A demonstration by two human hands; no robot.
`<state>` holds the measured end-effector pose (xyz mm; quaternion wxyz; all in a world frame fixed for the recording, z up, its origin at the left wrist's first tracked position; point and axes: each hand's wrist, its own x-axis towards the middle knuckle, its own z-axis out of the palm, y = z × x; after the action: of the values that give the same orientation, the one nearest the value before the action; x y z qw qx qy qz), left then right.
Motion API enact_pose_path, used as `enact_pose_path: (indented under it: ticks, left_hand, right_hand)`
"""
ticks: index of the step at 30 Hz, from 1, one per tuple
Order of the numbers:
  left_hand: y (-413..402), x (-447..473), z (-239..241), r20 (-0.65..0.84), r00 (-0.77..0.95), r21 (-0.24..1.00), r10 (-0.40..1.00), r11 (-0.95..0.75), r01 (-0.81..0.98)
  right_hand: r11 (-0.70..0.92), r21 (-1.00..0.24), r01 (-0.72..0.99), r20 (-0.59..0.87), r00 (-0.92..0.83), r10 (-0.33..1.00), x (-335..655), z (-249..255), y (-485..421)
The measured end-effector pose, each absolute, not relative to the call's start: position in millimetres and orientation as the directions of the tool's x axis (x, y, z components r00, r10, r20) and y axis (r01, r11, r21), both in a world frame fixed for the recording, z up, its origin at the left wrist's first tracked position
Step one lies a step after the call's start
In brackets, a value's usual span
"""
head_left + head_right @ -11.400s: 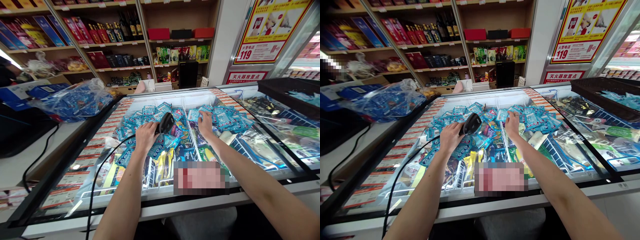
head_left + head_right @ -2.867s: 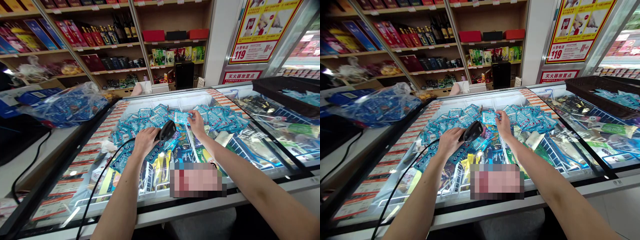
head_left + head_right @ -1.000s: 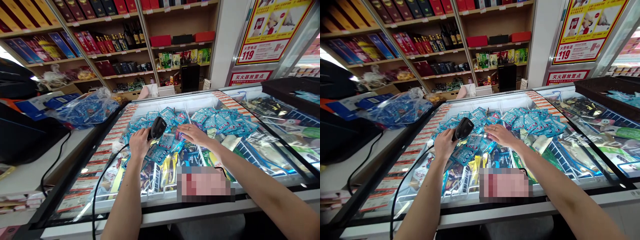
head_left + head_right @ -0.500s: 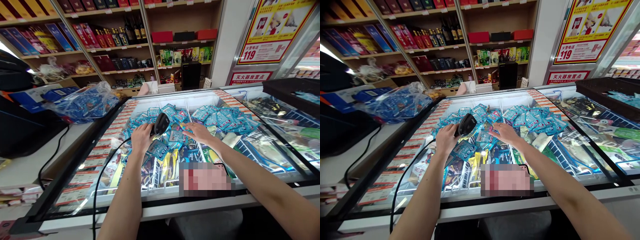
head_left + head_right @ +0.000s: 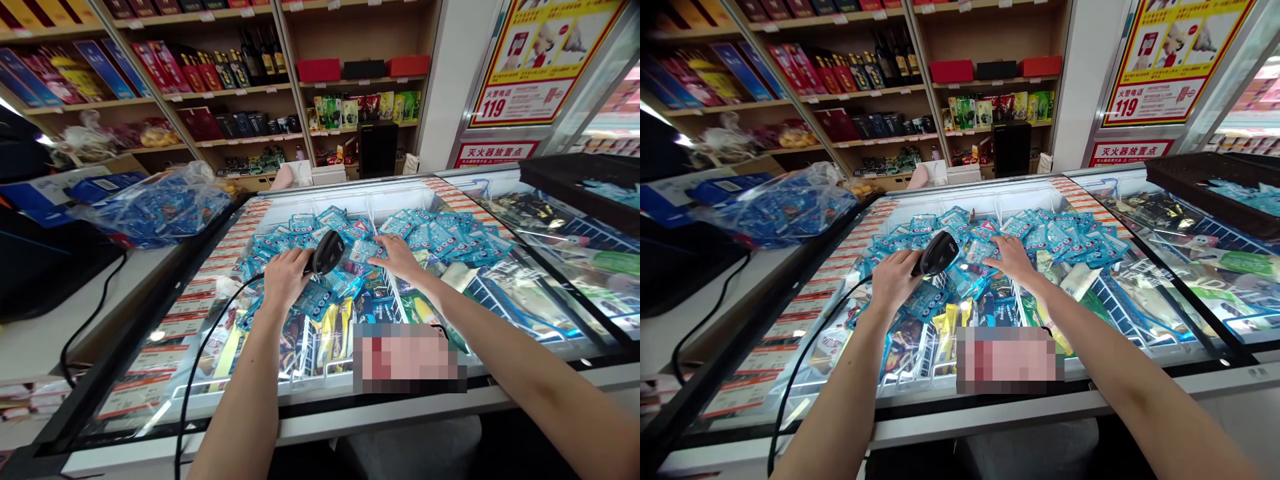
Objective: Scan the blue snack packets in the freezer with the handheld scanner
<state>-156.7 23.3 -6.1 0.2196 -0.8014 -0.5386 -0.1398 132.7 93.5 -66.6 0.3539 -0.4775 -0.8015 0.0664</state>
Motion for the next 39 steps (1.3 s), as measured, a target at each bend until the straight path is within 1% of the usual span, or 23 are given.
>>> enact_pose_path:
  ticks: [8, 15, 22, 28, 31, 39]
  left_hand:
    - [23, -146, -9, 0.398, 0.459, -0.188, 0.794, -0.419, 0.888]
    - [24, -138, -11, 0.36, 0.521, -0.187, 0.774, -0.487, 0.853]
    - [23, -135, -12, 0.355, 0.528, -0.171, 0.772, -0.501, 0.848]
    - [23, -135, -13, 0.353, 0.54, -0.186, 0.764, -0.509, 0.841]
    - [24, -136, -14, 0.345, 0.55, -0.187, 0.761, -0.518, 0.835]
    - [24, -136, -15, 0.346, 0.549, -0.176, 0.761, -0.522, 0.834]
  right_hand:
    - [0.555, -0.613, 0.562, 0.55, -0.2, 0.811, 142, -64, 98]
    - [0.491, -0.708, 0.507, 0.545, -0.049, 0.837, 144, -70, 105]
    - [0.48, -0.741, 0.469, 0.549, 0.01, 0.836, 145, -68, 107]
    - [0.448, -0.804, 0.391, 0.508, 0.062, 0.859, 147, -74, 112]
    - [0.435, -0.824, 0.363, 0.487, 0.064, 0.871, 148, -76, 113]
    - [0.429, -0.831, 0.353, 0.476, 0.054, 0.878, 147, -74, 112]
